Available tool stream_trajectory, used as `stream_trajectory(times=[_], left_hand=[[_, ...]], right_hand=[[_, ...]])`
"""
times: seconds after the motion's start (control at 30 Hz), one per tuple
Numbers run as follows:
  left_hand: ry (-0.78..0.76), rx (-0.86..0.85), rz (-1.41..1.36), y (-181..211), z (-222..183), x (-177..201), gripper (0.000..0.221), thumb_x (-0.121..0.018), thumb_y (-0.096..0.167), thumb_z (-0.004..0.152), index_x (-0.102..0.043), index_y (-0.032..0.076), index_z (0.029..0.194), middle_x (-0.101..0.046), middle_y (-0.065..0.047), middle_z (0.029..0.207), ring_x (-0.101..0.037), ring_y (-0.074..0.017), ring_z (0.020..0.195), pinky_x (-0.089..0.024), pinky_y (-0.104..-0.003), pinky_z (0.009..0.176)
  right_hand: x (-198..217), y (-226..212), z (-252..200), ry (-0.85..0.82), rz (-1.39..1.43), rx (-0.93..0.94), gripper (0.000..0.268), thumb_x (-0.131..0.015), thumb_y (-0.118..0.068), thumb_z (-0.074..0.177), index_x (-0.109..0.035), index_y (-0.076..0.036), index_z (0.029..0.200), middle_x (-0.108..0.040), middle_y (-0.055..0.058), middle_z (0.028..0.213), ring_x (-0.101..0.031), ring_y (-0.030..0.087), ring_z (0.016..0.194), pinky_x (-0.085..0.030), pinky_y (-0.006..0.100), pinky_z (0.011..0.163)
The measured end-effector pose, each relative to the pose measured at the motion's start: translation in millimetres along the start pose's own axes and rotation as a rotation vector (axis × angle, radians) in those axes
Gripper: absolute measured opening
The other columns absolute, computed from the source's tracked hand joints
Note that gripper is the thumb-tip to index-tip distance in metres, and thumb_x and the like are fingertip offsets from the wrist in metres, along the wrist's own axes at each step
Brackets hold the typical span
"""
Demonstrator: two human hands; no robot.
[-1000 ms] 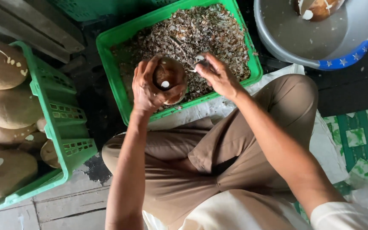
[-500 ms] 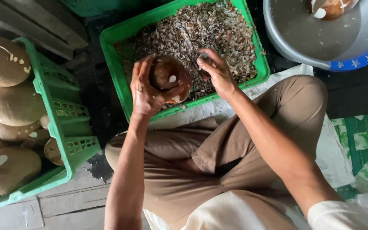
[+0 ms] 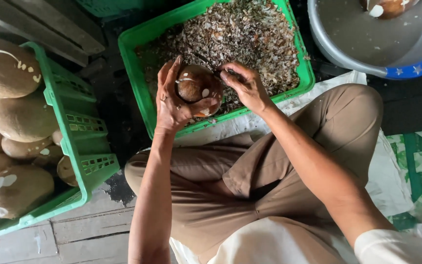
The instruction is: Person uses a small tool to slowly pick and pry the fibrous husk off a coconut.
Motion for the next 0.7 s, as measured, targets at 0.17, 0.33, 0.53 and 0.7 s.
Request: stream_trajectory(times=[0.17,0.33,0.53,0.7], left_hand=[[0.157,-0.071,0.087,1.0,-14.2,-17.2,0.110,-0.103,0.047,0.048,-0.054,0.006,0.137,-0.058,-0.017,0.130,-0.063,-0.0393,0.120,-0.052,-0.050,0.103],[0.252,-0.047,0.145,-8.6,-23.7,-31.7,0.118,-0.102,0.047,0.045,-0.049,0.007,0.143,-0.055,-0.018,0.134,-0.060,-0.0408,0.123,-0.050,-0.053,0.106],[0.330,-0.088,0.196,-31.0,-26.8,-49.3,0.112,-0.094,0.048,0.046,-0.050,0.008,0.141,-0.057,-0.015,0.134,-0.059,-0.0375,0.127,-0.047,-0.047,0.108],[0.349,-0.136,0.230,10.5,-25.0,-36.5,0.059,-0.056,0.031,0.090,-0.047,-0.005,0.136,-0.060,-0.022,0.132,-0.054,-0.0437,0.130,-0.052,-0.050,0.104]], right_hand=[[0.6,-4.2,2.9,-0.041,-0.020,0.056,0.017,-0.064,-0.013,0.104,-0.069,-0.007,0.120,-0.068,0.018,0.107,-0.063,0.026,0.098,-0.056,0.042,0.083],[-17.9,-56.8,1.6,-0.054,-0.258,0.321,0.018,-0.065,-0.016,0.104,-0.069,-0.003,0.117,-0.066,0.019,0.102,-0.064,0.032,0.093,-0.054,0.042,0.079],[-49.0,-79.3,10.9,-0.106,-0.697,0.834,0.012,-0.069,-0.022,0.098,-0.076,-0.012,0.101,-0.068,0.010,0.097,-0.065,0.029,0.087,-0.054,0.040,0.076],[-62.7,-108.6,0.5,-0.105,-0.905,0.909,0.018,-0.064,-0.028,0.102,-0.077,-0.015,0.104,-0.073,0.002,0.101,-0.061,0.017,0.085,-0.053,0.029,0.065]])
Point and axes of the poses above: each hand's wrist, its own z-axis towards the middle knuckle, its own x-axis out of the back of the hand, y = z × x, the point moved 6 cm from there along z, towards the middle knuckle
